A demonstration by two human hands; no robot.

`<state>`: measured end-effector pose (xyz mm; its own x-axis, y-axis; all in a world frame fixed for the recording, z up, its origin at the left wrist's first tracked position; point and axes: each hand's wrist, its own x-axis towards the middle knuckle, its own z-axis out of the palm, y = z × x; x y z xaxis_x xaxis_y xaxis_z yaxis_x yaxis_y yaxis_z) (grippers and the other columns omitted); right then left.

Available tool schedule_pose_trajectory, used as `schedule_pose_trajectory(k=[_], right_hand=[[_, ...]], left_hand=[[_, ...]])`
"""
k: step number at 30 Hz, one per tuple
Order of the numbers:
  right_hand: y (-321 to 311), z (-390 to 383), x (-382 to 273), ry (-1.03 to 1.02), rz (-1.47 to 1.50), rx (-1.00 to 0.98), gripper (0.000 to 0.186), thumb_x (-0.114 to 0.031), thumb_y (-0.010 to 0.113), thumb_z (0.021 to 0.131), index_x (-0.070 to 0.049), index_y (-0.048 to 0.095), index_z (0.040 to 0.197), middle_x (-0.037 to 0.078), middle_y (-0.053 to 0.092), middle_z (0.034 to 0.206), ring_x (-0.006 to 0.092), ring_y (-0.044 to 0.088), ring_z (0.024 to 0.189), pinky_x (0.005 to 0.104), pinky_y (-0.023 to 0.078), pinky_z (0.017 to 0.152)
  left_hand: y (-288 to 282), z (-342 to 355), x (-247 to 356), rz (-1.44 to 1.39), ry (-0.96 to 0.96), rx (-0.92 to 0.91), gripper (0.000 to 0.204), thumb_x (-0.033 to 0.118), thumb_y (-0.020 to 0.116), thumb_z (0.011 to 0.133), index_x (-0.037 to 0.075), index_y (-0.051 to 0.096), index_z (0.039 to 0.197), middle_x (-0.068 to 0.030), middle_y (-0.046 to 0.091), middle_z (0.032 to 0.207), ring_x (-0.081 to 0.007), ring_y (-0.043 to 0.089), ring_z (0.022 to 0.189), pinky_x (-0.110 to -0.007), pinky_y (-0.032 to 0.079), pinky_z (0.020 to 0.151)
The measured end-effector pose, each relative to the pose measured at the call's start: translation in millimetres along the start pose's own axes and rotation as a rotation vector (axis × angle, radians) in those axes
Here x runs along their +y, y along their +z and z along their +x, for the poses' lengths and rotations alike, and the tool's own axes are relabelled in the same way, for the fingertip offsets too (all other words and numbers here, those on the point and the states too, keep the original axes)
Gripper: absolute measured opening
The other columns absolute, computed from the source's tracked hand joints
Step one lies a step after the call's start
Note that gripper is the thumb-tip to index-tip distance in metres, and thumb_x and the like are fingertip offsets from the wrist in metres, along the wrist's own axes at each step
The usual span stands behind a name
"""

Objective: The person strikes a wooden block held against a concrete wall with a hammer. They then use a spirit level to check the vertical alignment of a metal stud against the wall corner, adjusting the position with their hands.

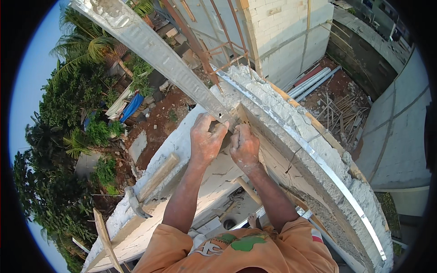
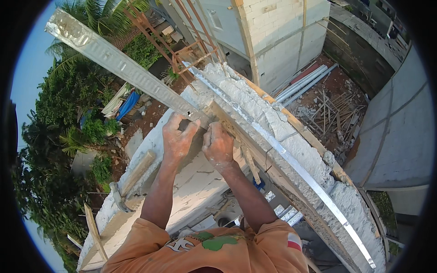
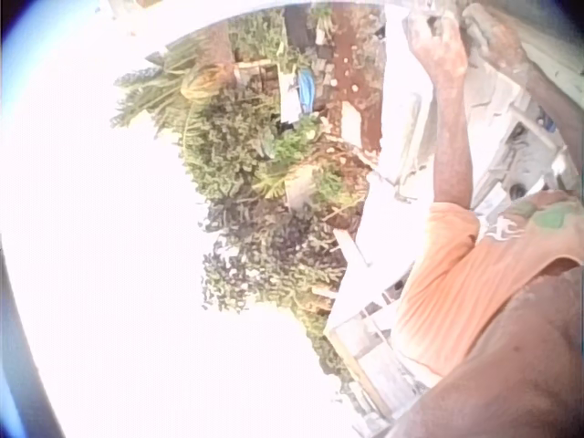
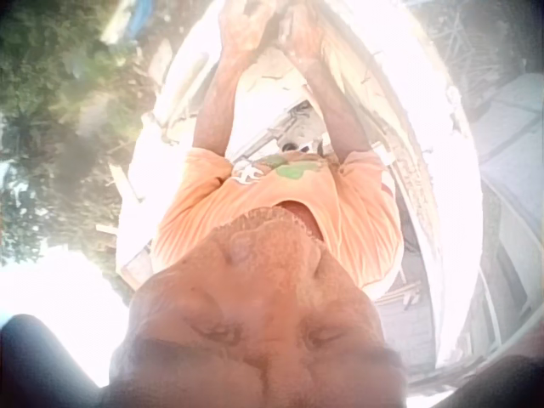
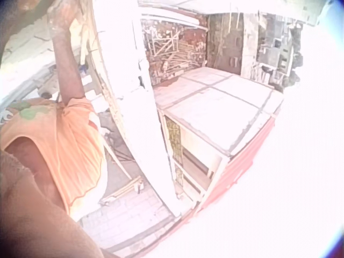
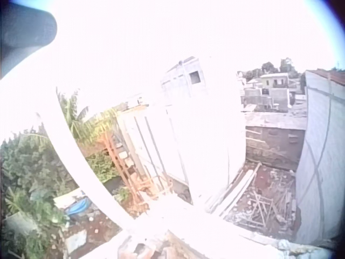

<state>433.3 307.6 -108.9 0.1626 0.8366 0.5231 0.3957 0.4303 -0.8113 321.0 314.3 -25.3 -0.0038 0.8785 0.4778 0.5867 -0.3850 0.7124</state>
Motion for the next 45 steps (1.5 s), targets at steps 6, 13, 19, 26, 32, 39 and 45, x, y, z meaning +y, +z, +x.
schedule_pose_trajectory(k=[6, 13, 19, 26, 32, 39, 45], right_hand=[[0.2, 4.4, -7.5, 0.118, 0.029, -0.060, 0.014, -0.004, 0.061, 0.085, -0.003, 0.052, 0.096, 0.022, 0.064, 0.080, 0.0429, 0.065, 0.075, 0.0516, 0.051, 0.066], [1.4, 2.4, -0.6, 0.080, -0.003, -0.034, 0.015, -0.006, 0.062, 0.085, -0.003, 0.052, 0.097, 0.023, 0.064, 0.082, 0.0439, 0.065, 0.077, 0.0531, 0.051, 0.067], [-1.9, -0.1, 1.6, 0.105, 0.041, -0.065, 0.014, -0.007, 0.061, 0.086, -0.002, 0.051, 0.096, 0.024, 0.063, 0.083, 0.0449, 0.064, 0.078, 0.0538, 0.049, 0.067], [-5.5, 2.4, -2.6, 0.136, 0.106, -0.093, 0.023, -0.009, 0.058, 0.090, -0.002, 0.048, 0.109, 0.026, 0.065, 0.089, 0.0453, 0.065, 0.084, 0.0528, 0.050, 0.072], [-2.3, 3.8, -6.6, 0.204, 0.152, -0.110, 0.028, -0.010, 0.056, 0.092, -0.002, 0.045, 0.115, 0.027, 0.066, 0.092, 0.0470, 0.065, 0.085, 0.0543, 0.049, 0.074], [-10.9, 2.6, -10.9, 0.244, 0.113, -0.113, 0.034, -0.013, 0.054, 0.092, -0.002, 0.041, 0.121, 0.029, 0.066, 0.092, 0.0490, 0.065, 0.083, 0.0567, 0.049, 0.075], [-15.1, 4.4, -12.8, 0.222, 0.109, -0.114, 0.054, -0.015, 0.055, 0.090, 0.000, 0.031, 0.136, 0.033, 0.066, 0.093, 0.0497, 0.065, 0.088, 0.0569, 0.050, 0.079]], left_hand=[[-3.8, 3.4, -13.8, -0.040, -0.090, -0.014, 0.018, 0.007, 0.075, 0.082, -0.002, 0.066, 0.095, -0.0063, 0.066, 0.086, -0.0132, 0.062, 0.075, -0.029, 0.049, 0.067], [-2.1, -7.0, 7.6, 0.039, -0.040, 0.074, 0.029, 0.007, 0.075, 0.083, -0.001, 0.062, 0.108, -0.0098, 0.066, 0.099, -0.0174, 0.064, 0.092, -0.033, 0.051, 0.081], [4.2, -41.4, 3.5, 0.179, 0.263, 0.248, 0.036, 0.004, 0.071, 0.081, 0.000, 0.058, 0.114, -0.0158, 0.062, 0.109, -0.0317, 0.060, 0.103, -0.040, 0.049, 0.090], [2.3, -34.6, 5.0, 0.507, 0.407, 0.040, 0.033, 0.007, 0.072, 0.076, 0.009, 0.069, 0.108, -0.0144, 0.057, 0.118, -0.0371, 0.054, 0.113, -0.049, 0.043, 0.097], [8.2, -27.6, 4.0, 0.677, 0.293, -0.034, 0.041, 0.015, 0.074, 0.078, 0.023, 0.072, 0.118, -0.0181, 0.055, 0.125, -0.0401, 0.045, 0.129, -0.057, 0.034, 0.106], [18.2, -25.3, 4.2, 0.787, 0.207, -0.111, 0.037, 0.018, 0.073, 0.077, 0.028, 0.075, 0.113, -0.0184, 0.056, 0.131, -0.0377, 0.042, 0.136, -0.061, 0.027, 0.111], [23.2, -27.7, -1.3, 0.812, 0.279, -0.067, 0.030, 0.022, 0.072, 0.078, 0.027, 0.076, 0.107, -0.0168, 0.058, 0.128, -0.0366, 0.046, 0.133, -0.060, 0.028, 0.110]])
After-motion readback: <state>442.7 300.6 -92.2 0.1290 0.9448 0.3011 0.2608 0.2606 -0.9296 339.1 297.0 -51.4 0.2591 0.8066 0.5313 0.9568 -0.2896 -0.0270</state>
